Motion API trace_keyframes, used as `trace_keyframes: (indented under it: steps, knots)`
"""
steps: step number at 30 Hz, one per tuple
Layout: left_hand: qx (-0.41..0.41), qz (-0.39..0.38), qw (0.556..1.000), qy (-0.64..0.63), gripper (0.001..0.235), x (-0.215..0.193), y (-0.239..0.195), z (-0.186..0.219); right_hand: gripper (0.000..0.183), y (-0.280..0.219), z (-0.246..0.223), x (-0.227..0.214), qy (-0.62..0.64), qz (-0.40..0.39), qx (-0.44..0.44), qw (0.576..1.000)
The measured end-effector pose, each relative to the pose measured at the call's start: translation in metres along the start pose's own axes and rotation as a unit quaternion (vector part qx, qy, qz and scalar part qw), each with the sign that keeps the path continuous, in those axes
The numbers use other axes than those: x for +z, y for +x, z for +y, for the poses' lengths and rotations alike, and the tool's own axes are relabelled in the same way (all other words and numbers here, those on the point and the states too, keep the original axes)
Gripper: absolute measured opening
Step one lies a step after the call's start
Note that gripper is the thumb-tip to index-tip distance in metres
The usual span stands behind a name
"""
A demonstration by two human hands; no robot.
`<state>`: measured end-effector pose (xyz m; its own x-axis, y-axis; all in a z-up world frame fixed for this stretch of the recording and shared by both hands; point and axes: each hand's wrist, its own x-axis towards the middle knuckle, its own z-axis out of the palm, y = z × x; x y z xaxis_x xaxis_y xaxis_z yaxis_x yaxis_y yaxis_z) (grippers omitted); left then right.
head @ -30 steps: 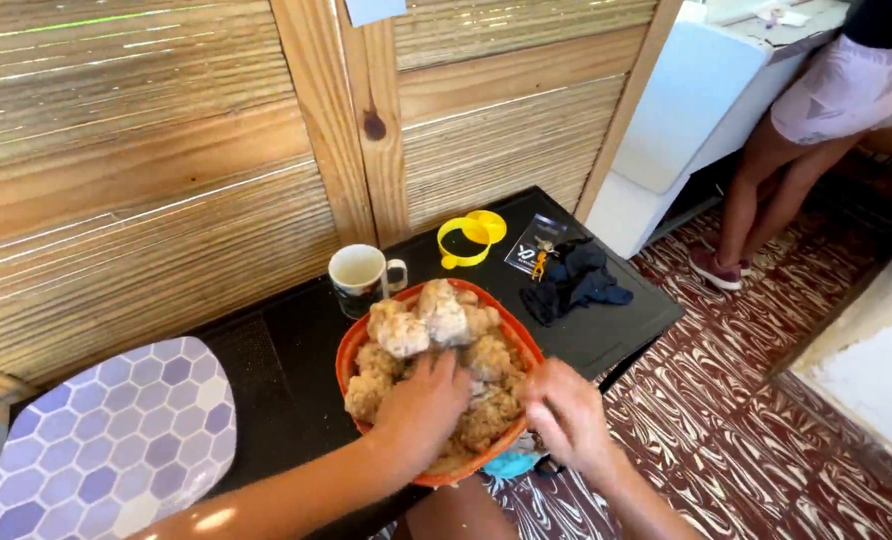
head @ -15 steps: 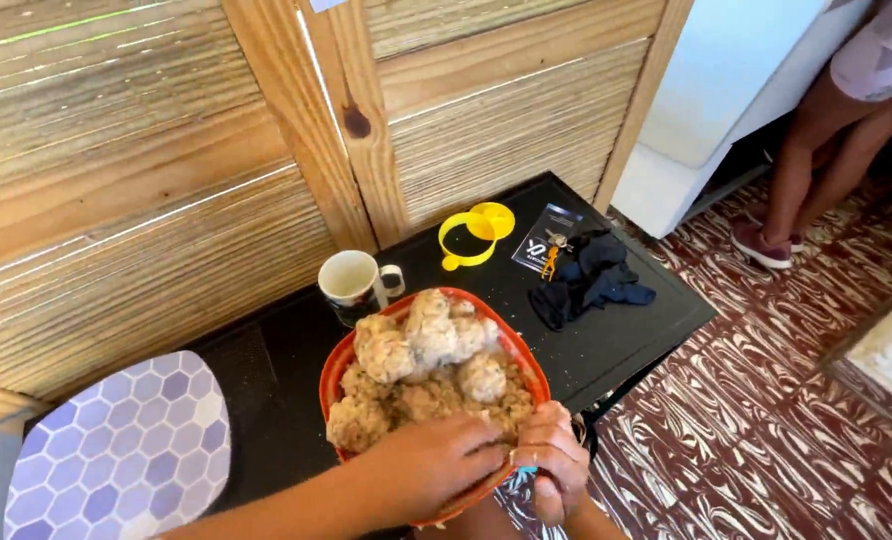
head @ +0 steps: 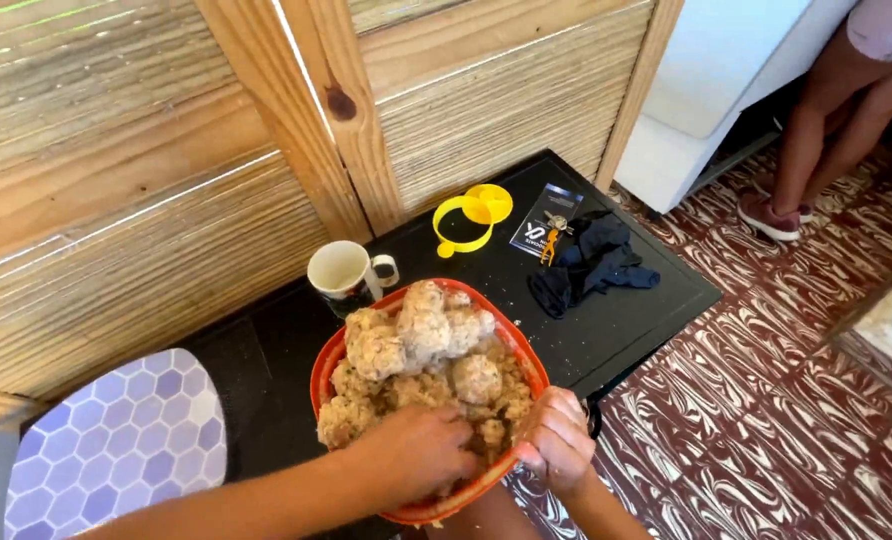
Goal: The person is preparing food by hand, first shaping a mixture into small balls and then wrapping each ball in gold foil on a plate.
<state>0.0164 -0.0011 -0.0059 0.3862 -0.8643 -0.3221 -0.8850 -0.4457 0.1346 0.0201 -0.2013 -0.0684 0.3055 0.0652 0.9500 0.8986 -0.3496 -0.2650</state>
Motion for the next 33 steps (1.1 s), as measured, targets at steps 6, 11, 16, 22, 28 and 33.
trace_keyframes:
  steps: [6,11,16,22,28,33]
  knots:
    - [-0.047,-0.001,0.993,-0.104,0.032,-0.026,-0.040,0.001,0.049,0.006,0.000,0.002,0.029,0.025,-0.001,0.999]
    - [-0.115,0.163,0.945,-0.259,0.037,-0.038,-0.054,-0.003,0.049,-0.014,0.002,0.010,0.020,0.048,0.019,0.998]
    - [-0.142,0.349,0.870,-0.318,0.028,-0.060,-0.053,0.018,0.048,-0.003,-0.006,0.009,0.034,0.059,0.023,0.997]
    - [-0.390,0.270,0.687,-0.550,0.029,-0.069,-0.040,0.030,0.041,0.038,-0.043,-0.011,0.066,0.029,0.251,0.965]
    - [-0.285,0.347,0.252,-0.857,0.090,-0.083,-0.028,0.044,0.066,0.108,-0.062,0.004,0.203,-0.134,0.325,0.914]
    - [0.067,0.472,0.281,-0.833,0.025,-0.036,-0.009,0.046,0.048,0.101,-0.054,0.050,0.198,-0.121,0.288,0.929]
